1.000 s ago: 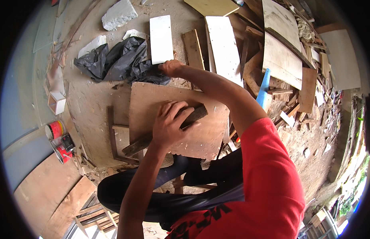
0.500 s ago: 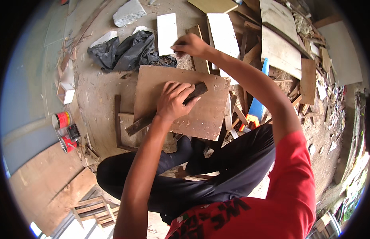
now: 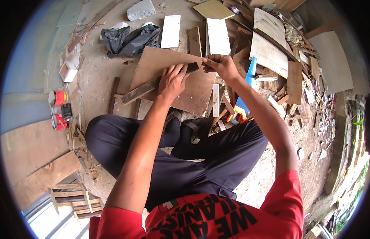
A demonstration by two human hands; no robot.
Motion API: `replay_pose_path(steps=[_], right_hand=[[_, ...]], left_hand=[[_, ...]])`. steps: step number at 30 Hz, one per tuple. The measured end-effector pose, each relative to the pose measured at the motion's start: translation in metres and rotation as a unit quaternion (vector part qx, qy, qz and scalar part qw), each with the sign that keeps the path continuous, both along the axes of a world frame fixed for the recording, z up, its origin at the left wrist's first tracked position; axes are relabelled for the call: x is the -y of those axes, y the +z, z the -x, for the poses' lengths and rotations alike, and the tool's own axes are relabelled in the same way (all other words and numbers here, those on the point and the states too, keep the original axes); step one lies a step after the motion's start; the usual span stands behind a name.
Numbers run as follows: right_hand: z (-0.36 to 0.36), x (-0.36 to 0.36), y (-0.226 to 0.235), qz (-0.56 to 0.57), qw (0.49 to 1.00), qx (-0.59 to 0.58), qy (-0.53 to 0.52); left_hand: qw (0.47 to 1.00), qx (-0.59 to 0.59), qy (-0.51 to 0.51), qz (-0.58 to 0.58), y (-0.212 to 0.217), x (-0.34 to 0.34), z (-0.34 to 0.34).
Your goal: The person sits on the floor and assembles a small wooden frame using several pieces of wood. They use a hammer to drive nails into the wood pieces to secure them together.
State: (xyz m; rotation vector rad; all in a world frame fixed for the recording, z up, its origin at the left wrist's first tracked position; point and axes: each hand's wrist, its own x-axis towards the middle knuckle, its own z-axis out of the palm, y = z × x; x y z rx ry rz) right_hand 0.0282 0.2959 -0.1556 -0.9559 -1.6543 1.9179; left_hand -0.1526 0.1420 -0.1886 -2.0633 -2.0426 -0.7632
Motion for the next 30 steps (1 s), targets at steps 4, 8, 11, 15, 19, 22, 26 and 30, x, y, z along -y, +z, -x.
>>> replay_pose_path(steps=[4,8,11,15,19,22,26,30], right_hand=[[0.006,0.024,-0.008,-0.205,0.973,0.100,0.014],[0.006,0.034,-0.015,-0.487,0.871,0.049,0.051],[0.002,0.035,-0.020,-0.533,0.845,0.033,0.034],[-0.002,0.032,-0.028,-0.549,0.835,0.043,0.008],[0.001,0.033,-0.024,-0.558,0.828,0.054,0.020],[0.003,0.029,-0.026,-0.609,0.790,0.039,0.050],[-0.004,0.029,-0.022,-0.609,0.787,0.047,0.083],[0.005,0.033,-0.001,-0.464,0.885,0.032,0.019]], left_hand=[[1.000,0.018,0.018,0.008,0.001,0.002,-0.002],[0.999,0.020,0.036,0.013,0.001,0.005,-0.003],[0.999,0.016,0.041,0.010,0.000,0.006,-0.003],[0.998,0.014,0.056,0.022,-0.001,0.006,-0.005],[0.998,0.015,0.053,-0.012,0.000,0.007,-0.006],[0.998,0.013,0.061,-0.008,-0.003,0.006,-0.007],[0.998,0.018,0.065,0.008,-0.004,0.011,-0.011],[0.996,0.015,0.078,-0.028,-0.008,0.019,-0.017]])
